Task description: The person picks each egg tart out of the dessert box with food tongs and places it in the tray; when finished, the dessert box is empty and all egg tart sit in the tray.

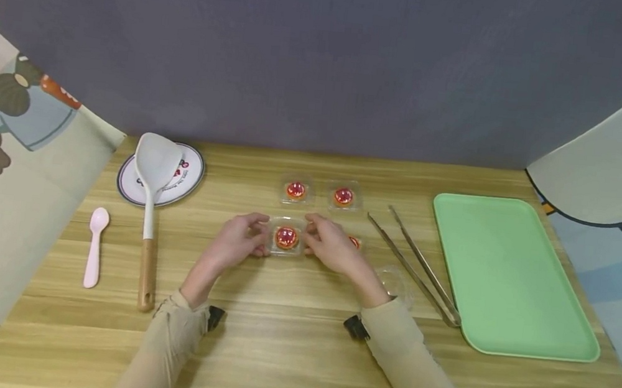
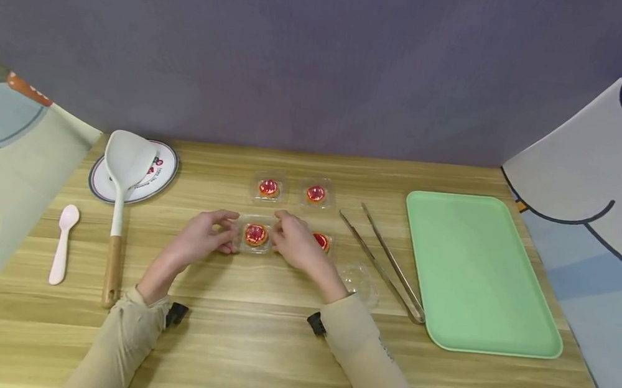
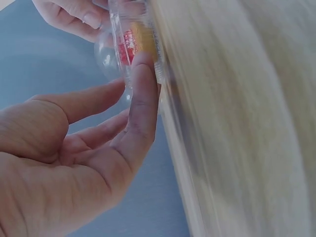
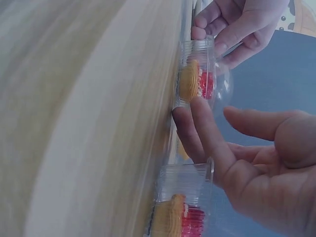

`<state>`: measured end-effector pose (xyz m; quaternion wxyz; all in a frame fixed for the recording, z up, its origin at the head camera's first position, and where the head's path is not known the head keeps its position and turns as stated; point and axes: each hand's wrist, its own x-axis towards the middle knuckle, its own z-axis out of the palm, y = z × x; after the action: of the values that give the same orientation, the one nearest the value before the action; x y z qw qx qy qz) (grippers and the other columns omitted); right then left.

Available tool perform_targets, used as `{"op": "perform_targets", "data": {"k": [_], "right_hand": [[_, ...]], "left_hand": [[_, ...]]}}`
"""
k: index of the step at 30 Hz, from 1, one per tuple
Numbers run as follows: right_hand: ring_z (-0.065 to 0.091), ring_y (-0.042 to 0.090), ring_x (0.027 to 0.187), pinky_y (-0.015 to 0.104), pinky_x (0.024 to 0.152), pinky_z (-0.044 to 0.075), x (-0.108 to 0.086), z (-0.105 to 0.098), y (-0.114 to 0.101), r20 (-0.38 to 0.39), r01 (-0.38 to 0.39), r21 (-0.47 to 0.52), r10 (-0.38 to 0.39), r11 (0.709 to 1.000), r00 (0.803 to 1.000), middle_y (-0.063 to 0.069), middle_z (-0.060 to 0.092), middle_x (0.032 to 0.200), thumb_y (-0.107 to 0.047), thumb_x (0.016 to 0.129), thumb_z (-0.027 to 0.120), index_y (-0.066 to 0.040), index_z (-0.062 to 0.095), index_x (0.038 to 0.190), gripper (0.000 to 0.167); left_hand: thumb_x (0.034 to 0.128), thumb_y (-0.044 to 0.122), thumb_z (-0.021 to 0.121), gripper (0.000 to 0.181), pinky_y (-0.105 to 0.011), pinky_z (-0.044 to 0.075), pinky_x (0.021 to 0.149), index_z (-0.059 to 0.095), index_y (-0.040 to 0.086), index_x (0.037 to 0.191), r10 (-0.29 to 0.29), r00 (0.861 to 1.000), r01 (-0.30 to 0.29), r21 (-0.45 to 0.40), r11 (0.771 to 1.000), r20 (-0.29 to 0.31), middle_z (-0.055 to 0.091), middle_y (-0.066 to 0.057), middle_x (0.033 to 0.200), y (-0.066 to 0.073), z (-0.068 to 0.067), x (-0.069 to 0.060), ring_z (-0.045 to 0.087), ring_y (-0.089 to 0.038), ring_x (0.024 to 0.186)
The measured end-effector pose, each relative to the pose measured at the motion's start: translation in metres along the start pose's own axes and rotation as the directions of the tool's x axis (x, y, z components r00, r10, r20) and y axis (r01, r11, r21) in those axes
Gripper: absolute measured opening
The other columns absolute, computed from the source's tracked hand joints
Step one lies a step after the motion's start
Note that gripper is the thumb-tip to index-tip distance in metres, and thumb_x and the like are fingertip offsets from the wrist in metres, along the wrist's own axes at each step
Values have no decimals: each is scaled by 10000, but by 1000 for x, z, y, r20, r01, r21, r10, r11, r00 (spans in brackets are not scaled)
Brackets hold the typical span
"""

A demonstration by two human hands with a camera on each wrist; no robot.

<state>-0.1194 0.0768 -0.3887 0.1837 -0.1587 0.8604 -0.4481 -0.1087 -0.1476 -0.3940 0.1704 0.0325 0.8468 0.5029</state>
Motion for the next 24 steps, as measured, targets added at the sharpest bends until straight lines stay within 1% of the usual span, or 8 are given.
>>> {"op": "perform_targets", "data": {"k": [3,5,8,10,15,17,21,24], "right_hand": [[707,372,1166,416,1010,615,1,-1,0,-6,6,-43,-6,999,1000,285,677,1318,-8,1074,597,152,403,1538,528],[686,381,1215,437,1049,593,1,0,1,-10,5,-59,-6,998,1000,274,682,1319,-9,1070,608,145,409,1540,534],[698,376,1188,425,1031,604,2,1,2,-14,-4,-52,3,999,1000,286,674,1329,-5,1067,616,143,421,1536,529],[714,361,1151,396,1001,619,3,2,3,-19,-13,-38,12,999,1000,296,672,1326,-3,1065,622,146,433,1528,522],[752,319,1044,324,913,648,4,3,4,-19,-41,23,41,999,999,312,673,1297,2,1080,596,162,449,1509,481],[760,309,1019,310,897,650,4,3,4,-19,-50,33,50,998,999,318,666,1304,-4,1089,583,164,452,1507,469],[760,308,1026,299,897,648,5,3,5,-26,-62,37,63,997,998,318,662,1313,-6,1093,576,163,474,1493,445],[752,321,1052,287,895,646,6,3,6,-28,-74,63,76,995,997,312,663,1307,9,1090,575,163,484,1484,433]], "left_hand": [[1045,-56,610,482,-319,674,766,468,-154,1495,1,1000,-1,5,1000,-9,657,-340,1269,0,1,2,747,-283,823],[1045,-67,602,486,-322,675,766,456,-161,1500,3,1000,-3,-2,1000,-11,655,-344,1269,0,1,2,745,-287,822],[1053,-70,587,502,-324,674,771,422,-170,1516,-4,1000,4,-17,1000,-8,641,-357,1284,1,2,3,746,-293,828],[1059,-64,581,497,-322,673,773,417,-173,1515,-13,1000,13,-29,1000,-3,632,-362,1297,1,2,2,746,-292,832],[1065,-60,572,439,-320,673,774,455,-190,1469,-24,1000,24,-49,999,10,634,-363,1289,0,2,1,750,-302,848],[1066,-61,572,421,-326,674,778,467,-200,1449,-21,1000,22,-55,998,15,637,-360,1279,-1,2,2,751,-312,854],[1066,-62,571,391,-331,675,780,485,-211,1418,-17,1000,18,-65,998,21,633,-360,1277,-3,2,2,751,-320,855],[1069,-66,561,377,-333,676,784,488,-215,1407,-10,1000,12,-71,997,26,626,-366,1281,-4,2,2,753,-333,858]]}}
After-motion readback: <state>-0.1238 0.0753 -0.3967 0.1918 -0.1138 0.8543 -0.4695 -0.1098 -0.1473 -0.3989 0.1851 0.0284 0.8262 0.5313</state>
